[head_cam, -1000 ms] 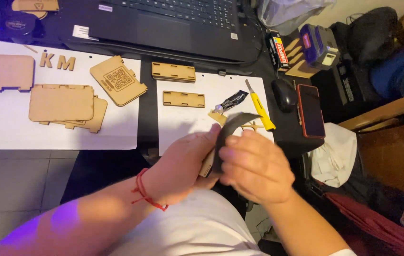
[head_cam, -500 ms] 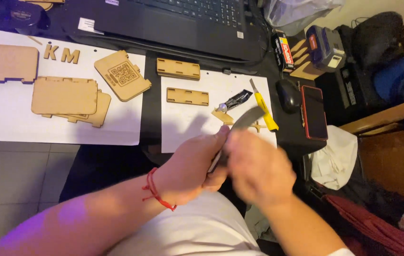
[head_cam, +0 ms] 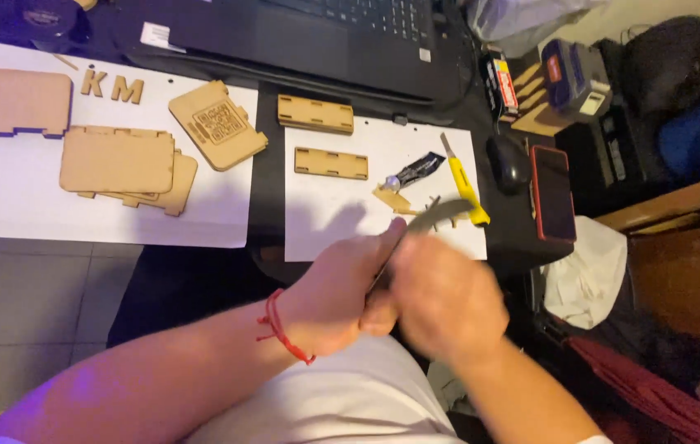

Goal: Assembling laser-cut wooden box components using glue and hand tools at a workbench.

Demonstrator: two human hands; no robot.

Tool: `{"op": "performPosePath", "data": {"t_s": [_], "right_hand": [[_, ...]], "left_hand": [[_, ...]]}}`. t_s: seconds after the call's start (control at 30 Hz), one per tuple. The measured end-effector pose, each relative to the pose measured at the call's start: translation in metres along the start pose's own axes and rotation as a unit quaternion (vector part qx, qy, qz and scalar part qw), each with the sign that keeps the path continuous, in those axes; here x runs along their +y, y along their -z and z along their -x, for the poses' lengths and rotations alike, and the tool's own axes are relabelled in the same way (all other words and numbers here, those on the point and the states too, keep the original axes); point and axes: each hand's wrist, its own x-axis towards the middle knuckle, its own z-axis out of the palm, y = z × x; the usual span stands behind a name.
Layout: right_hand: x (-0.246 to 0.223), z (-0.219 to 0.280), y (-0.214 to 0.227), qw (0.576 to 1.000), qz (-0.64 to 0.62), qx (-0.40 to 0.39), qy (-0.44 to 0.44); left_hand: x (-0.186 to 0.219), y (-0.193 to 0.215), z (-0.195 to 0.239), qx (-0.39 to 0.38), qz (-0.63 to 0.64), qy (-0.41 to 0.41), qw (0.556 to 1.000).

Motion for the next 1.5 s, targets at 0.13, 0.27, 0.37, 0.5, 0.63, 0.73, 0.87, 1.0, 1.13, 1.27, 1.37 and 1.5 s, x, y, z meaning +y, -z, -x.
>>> {"op": "performPosePath", "data": {"t_s": [0.13,0.27,0.37,0.5,0.63,0.73,0.87,1.0,1.13,1.27,1.37,1.5], "right_hand": [[0.012,0.005,0.002,0.987,0.155,-0.041,-0.010],[-0.006,-0.013,0.003,0.995,-0.101,-0.006,0.010],[0.006,-0.019,-0.002,0.995,-0.014,0.065,-0.068],[-0.020,-0.065,-0.001,0.654,0.127,-0.492,-0.560],[0.080,-0.008,-0.024,0.926,0.098,0.075,-0.357],[0.145,-0.002,-0.018,0.919,0.010,0.233,-0.319],[0.192,-0.022,-0.008,0.904,0.095,0.225,-0.350],[0.252,-0.008,-0.022,0.953,0.171,0.119,-0.222],[0.274,0.020,-0.038,0.953,0.178,-0.062,-0.238],[0.200,0.005,-0.031,0.963,0.128,0.018,-0.238],[0.120,-0.012,-0.026,0.948,-0.026,0.057,-0.312],[0.059,-0.017,-0.038,0.821,-0.329,0.007,-0.467]], "left_hand": [[-0.004,-0.001,0.000,-0.015,0.004,0.001,1.000],[-0.014,0.020,-0.005,0.004,-0.542,-0.196,0.817],[-0.007,0.011,-0.004,0.050,-0.012,0.058,0.997],[-0.022,0.040,-0.011,0.014,-0.573,-0.159,0.804],[0.011,0.004,0.012,0.050,-0.147,0.027,0.988],[0.019,0.039,0.026,0.035,-0.635,-0.190,0.748],[0.036,0.035,0.028,0.218,-0.381,-0.024,0.898],[0.035,0.040,0.027,0.186,-0.183,-0.057,0.964],[0.037,0.033,0.032,0.195,-0.351,-0.124,0.908],[0.038,0.031,0.028,0.166,-0.376,-0.137,0.901],[0.033,0.040,0.017,0.117,-0.412,-0.224,0.876],[0.046,0.031,0.012,0.117,-0.562,-0.246,0.781]]}}
